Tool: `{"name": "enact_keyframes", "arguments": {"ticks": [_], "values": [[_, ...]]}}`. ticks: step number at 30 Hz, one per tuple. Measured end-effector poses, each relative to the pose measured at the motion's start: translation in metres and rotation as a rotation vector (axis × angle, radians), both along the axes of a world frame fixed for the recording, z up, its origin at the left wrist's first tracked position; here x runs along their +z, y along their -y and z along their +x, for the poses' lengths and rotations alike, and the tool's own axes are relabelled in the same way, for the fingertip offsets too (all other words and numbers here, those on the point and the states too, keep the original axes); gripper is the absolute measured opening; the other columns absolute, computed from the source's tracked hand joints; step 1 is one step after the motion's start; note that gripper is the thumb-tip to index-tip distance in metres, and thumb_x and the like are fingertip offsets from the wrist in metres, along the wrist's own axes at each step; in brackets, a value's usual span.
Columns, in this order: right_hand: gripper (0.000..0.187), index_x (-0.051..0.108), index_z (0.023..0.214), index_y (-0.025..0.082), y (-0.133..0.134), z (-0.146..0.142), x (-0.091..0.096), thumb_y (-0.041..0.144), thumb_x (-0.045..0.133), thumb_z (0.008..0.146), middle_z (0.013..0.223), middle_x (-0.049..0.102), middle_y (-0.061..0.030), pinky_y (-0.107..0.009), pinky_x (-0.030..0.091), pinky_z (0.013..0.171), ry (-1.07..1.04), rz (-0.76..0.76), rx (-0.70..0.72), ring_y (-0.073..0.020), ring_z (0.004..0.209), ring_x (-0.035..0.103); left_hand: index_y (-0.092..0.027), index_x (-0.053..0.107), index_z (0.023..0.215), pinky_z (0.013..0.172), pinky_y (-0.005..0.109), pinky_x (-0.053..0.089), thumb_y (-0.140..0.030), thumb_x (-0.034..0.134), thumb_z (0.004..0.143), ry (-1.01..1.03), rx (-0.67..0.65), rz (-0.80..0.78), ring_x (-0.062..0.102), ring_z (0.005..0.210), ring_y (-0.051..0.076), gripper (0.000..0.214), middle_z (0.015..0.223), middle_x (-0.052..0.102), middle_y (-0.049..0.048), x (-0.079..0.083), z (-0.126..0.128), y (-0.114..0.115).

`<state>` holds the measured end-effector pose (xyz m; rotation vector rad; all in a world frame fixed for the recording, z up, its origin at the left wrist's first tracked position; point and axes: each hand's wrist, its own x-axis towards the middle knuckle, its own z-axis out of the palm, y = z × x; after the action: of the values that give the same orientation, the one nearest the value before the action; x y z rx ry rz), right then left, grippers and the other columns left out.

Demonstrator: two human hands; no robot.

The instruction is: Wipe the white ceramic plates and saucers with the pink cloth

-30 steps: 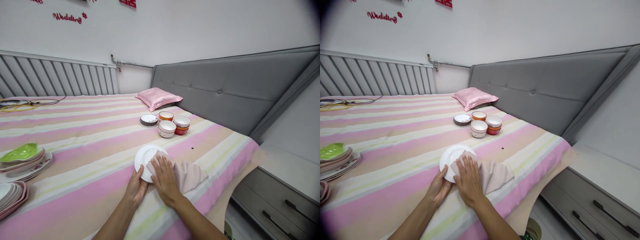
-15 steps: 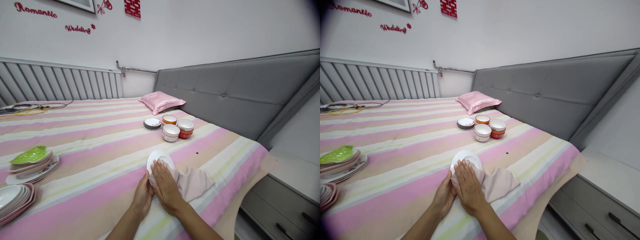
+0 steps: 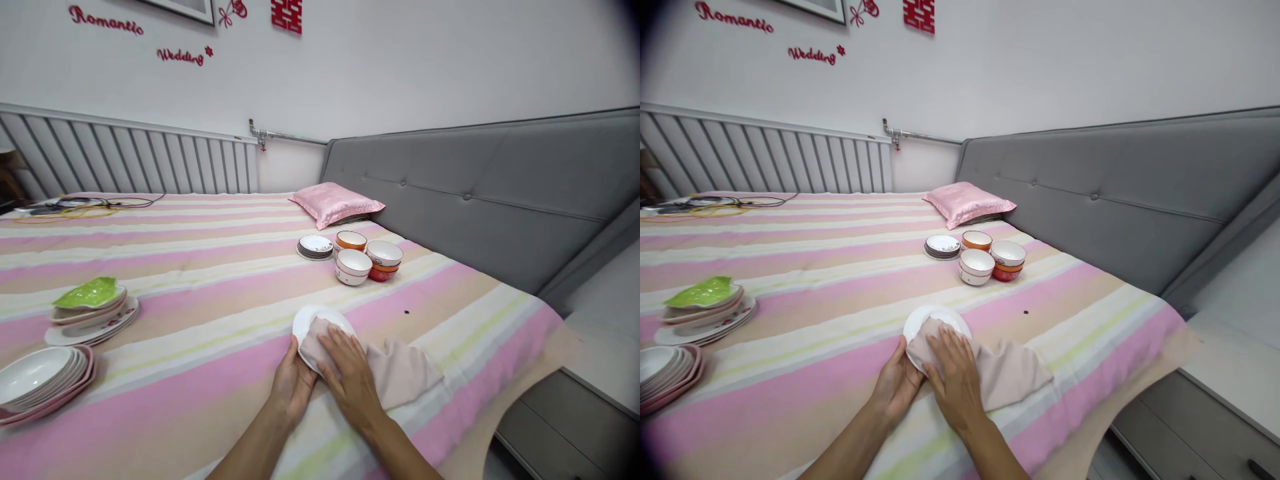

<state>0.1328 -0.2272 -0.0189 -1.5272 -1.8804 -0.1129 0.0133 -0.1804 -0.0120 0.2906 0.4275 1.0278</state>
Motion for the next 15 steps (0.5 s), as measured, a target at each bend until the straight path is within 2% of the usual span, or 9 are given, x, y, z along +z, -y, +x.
{"name": "enact_keyframes", "arguments": {"ticks": [4, 8, 11, 15], "values": [[0.037, 0.049, 0.122, 0.031, -0.002, 0.002, -0.004, 0.02, 0.04, 0.088, 0.13, 0.047, -0.0018, -0.047, 0.035, 0.1, -0.016, 0.032, 0.103, -0.0204, 0.126, 0.034, -0.012, 0.045, 0.126, 0.087, 0.031, 0.046, -0.031, 0.037, 0.09, 0.083, -0.049, 0.008, 0.062, 0.095, 0.019, 0.042, 0.105, 0.066, 0.0117, 0.003, -0.001, 0.001], [0.037, 0.052, 0.12, 0.029, -0.004, 0.0, -0.003, 0.016, 0.039, 0.088, 0.128, 0.049, -0.0028, -0.044, 0.038, 0.099, -0.054, 0.125, 0.139, -0.0195, 0.125, 0.036, -0.012, 0.05, 0.122, 0.087, 0.031, 0.046, -0.03, 0.04, 0.089, 0.072, -0.076, 0.053, 0.063, 0.092, 0.017, 0.038, 0.102, 0.068, 0.01, 0.01, 0.001, 0.008], [0.04, 0.047, 0.125, 0.028, -0.005, 0.0, 0.0, 0.016, 0.037, 0.088, 0.13, 0.046, -0.0028, -0.042, 0.039, 0.099, -0.088, 0.164, 0.122, -0.0193, 0.126, 0.035, -0.015, 0.056, 0.114, 0.085, 0.033, 0.046, -0.028, 0.045, 0.087, -0.015, -0.085, 0.103, 0.062, 0.09, 0.018, 0.033, 0.102, 0.067, 0.0087, 0.013, 0.005, 0.014], [0.041, 0.044, 0.127, 0.027, -0.008, 0.001, 0.006, 0.016, 0.035, 0.089, 0.132, 0.044, -0.0023, -0.042, 0.037, 0.101, -0.156, 0.222, 0.073, -0.0197, 0.127, 0.032, -0.017, 0.061, 0.106, 0.074, 0.032, 0.049, -0.029, 0.051, 0.083, -0.177, -0.11, 0.191, 0.061, 0.085, 0.019, 0.027, 0.098, 0.067, 0.0074, 0.014, 0.008, 0.023]]}}
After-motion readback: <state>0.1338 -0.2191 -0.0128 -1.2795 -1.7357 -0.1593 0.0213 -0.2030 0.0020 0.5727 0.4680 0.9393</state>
